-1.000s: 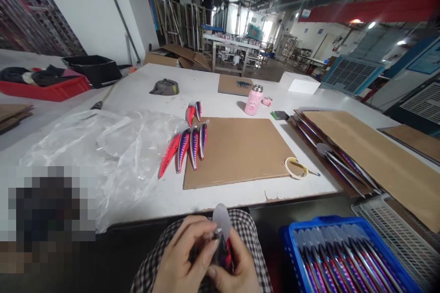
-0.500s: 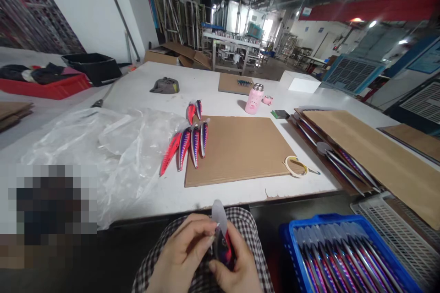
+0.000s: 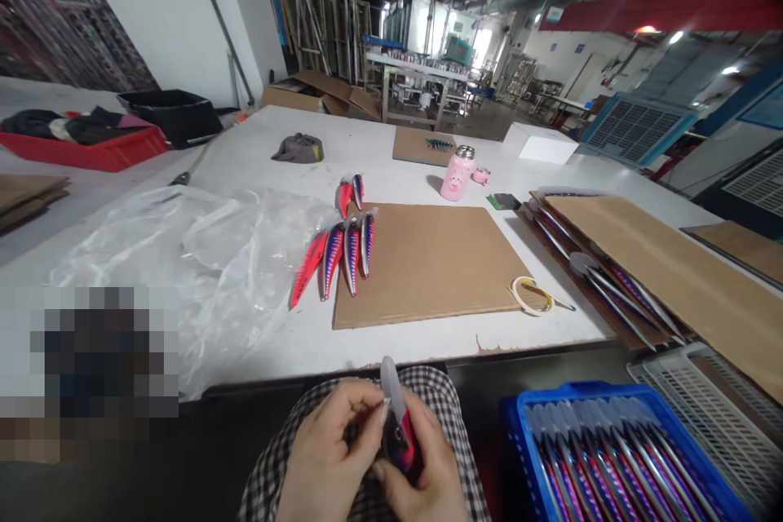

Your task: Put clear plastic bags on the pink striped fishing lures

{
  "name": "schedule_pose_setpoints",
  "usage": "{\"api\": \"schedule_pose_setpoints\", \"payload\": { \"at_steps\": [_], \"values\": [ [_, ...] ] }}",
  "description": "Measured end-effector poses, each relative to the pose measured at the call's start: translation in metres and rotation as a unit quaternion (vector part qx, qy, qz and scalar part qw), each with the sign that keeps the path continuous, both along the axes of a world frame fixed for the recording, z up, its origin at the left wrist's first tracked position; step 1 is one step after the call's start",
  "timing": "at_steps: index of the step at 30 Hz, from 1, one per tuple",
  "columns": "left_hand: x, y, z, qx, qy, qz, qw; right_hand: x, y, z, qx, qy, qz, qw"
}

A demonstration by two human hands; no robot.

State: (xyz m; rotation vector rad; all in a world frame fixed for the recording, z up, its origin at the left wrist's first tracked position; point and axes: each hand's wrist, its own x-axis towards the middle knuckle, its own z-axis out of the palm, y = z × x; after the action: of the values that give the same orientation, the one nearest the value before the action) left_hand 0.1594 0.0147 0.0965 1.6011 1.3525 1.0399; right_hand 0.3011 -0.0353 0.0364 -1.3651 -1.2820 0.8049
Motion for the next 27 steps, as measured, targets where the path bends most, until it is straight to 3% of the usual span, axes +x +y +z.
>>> {"api": "schedule_pose_setpoints", "payload": {
  "at_steps": [10, 18, 27],
  "values": [
    [0.0, 0.003, 0.002, 0.019, 0.024, 0.001, 1.0, 0.011, 0.003, -0.004, 0.004, -0.066, 0.053, 0.996],
    [0.0, 0.002, 0.003, 0.009, 0.029, -0.001, 1.0, 0.013, 0.002, -0.005, 0.046, -0.169, 0.046, 0.983],
    [0.002, 0.001, 0.002, -0.059, -0.008, 0.017, 0.998, 0.015, 0.003, -0.002, 0.034, -0.18, 0.058, 0.981]
  ]
}}
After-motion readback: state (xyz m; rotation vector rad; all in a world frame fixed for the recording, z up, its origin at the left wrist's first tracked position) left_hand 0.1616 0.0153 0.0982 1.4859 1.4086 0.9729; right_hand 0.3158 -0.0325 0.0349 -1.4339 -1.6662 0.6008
